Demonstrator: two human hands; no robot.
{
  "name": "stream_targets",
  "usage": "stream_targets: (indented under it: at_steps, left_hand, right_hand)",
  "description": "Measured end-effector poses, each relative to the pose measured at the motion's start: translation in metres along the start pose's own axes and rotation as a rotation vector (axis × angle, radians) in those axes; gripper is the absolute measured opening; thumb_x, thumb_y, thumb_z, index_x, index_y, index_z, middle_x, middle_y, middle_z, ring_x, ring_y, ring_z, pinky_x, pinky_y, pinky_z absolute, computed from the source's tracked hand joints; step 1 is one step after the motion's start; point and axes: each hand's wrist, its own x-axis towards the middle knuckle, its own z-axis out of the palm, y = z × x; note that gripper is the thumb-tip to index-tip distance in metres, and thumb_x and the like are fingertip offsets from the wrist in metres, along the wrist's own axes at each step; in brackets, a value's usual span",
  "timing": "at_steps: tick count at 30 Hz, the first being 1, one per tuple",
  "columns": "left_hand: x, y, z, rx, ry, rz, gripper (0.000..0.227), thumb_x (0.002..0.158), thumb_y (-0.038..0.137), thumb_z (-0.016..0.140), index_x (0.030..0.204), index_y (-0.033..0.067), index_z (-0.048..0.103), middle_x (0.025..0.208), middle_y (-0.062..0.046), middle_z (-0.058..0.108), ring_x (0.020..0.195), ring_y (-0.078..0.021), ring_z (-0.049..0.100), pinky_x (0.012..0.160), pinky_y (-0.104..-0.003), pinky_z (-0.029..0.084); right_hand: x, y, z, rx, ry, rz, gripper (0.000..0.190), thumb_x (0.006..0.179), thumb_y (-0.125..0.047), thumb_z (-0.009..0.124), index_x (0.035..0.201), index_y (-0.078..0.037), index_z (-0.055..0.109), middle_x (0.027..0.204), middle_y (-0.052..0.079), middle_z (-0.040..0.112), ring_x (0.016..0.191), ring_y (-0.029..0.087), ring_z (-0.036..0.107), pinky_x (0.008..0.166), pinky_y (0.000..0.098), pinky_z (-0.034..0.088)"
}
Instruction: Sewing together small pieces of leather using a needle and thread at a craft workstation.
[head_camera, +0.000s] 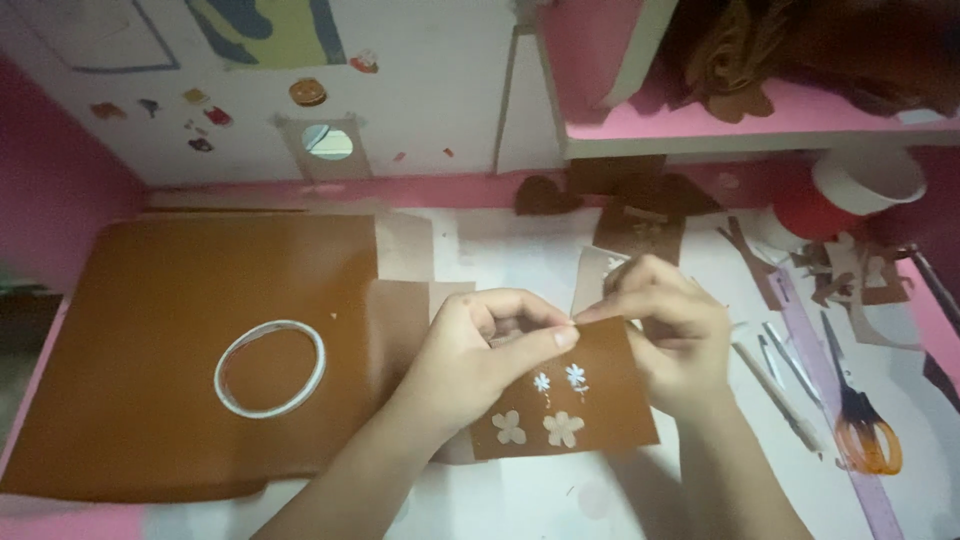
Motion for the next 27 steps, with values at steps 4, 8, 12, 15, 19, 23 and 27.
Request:
stream_targets:
  at_steps: [4,8,12,15,19,23,27]
  left_hand:
    - [-0.006,-0.016,-0.009,-0.058,0.069,-0.129,0.015,0.088,0.008,0.074,0.097,-0.0035,0.079,0.075,-0.015,0.075,0.070,-0.0185,0.066,0.067,-0.026,0.053]
    - [-0.006,-0.036,-0.010,-0.140,0.129,-0.170,0.017,0.087,0.011,0.074,0.097,-0.0022,0.078,0.074,-0.008,0.074,0.068,-0.0078,0.063,0.057,-0.017,0.047]
    - [-0.003,-0.049,-0.014,-0.074,0.161,-0.082,0.019,0.085,0.014,0.077,0.097,-0.0009,0.079,0.078,-0.008,0.077,0.080,-0.0108,0.066,0.074,-0.024,0.054]
    - [-0.004,-0.047,-0.023,0.000,0.167,-0.050,0.018,0.085,0.015,0.078,0.096,0.0007,0.080,0.078,-0.008,0.077,0.081,-0.0118,0.066,0.075,-0.026,0.054]
    - [-0.004,-0.059,-0.025,0.071,0.153,-0.050,0.018,0.084,0.017,0.079,0.096,0.0034,0.081,0.078,-0.007,0.077,0.083,-0.0109,0.066,0.078,-0.029,0.055]
    - [0.000,-0.068,-0.018,0.031,0.170,-0.079,0.018,0.082,0.013,0.079,0.096,0.0024,0.080,0.081,-0.007,0.077,0.084,-0.0109,0.066,0.078,-0.026,0.055]
    - [0.002,-0.073,-0.021,0.017,0.210,-0.121,0.016,0.084,0.011,0.077,0.097,0.0016,0.080,0.081,-0.010,0.078,0.083,-0.0129,0.068,0.078,-0.026,0.056]
  right_hand:
    - [-0.006,0.029,0.019,0.113,-0.033,-0.100,0.012,0.091,0.000,0.066,0.089,0.001,0.078,0.072,0.009,0.048,0.073,0.021,0.052,0.072,0.0374,0.049]
    - [-0.012,0.049,0.018,0.141,-0.059,-0.082,0.009,0.090,0.003,0.068,0.089,0.003,0.077,0.073,0.008,0.051,0.075,0.021,0.057,0.072,0.0366,0.050]
    - [-0.016,0.058,0.015,0.116,-0.137,0.062,0.022,0.088,0.010,0.059,0.095,0.003,0.078,0.084,0.016,0.065,0.083,0.025,0.062,0.076,0.0385,0.050]
    - [-0.017,0.058,0.014,0.117,-0.153,0.147,0.025,0.084,0.014,0.060,0.100,0.003,0.077,0.091,0.017,0.070,0.088,0.024,0.062,0.079,0.0370,0.049]
    - [-0.016,0.051,0.013,-0.024,-0.172,0.240,0.024,0.079,0.017,0.062,0.093,0.003,0.076,0.086,0.016,0.074,0.082,0.022,0.062,0.075,0.0339,0.049]
    - [-0.020,0.058,0.019,0.006,-0.196,0.273,0.027,0.080,0.018,0.057,0.090,0.001,0.076,0.085,0.017,0.073,0.086,0.026,0.064,0.080,0.0378,0.051]
    - [-0.013,0.046,0.018,-0.153,-0.161,0.300,0.022,0.088,0.005,0.062,0.106,0.000,0.074,0.101,0.018,0.074,0.102,0.033,0.065,0.089,0.0447,0.052]
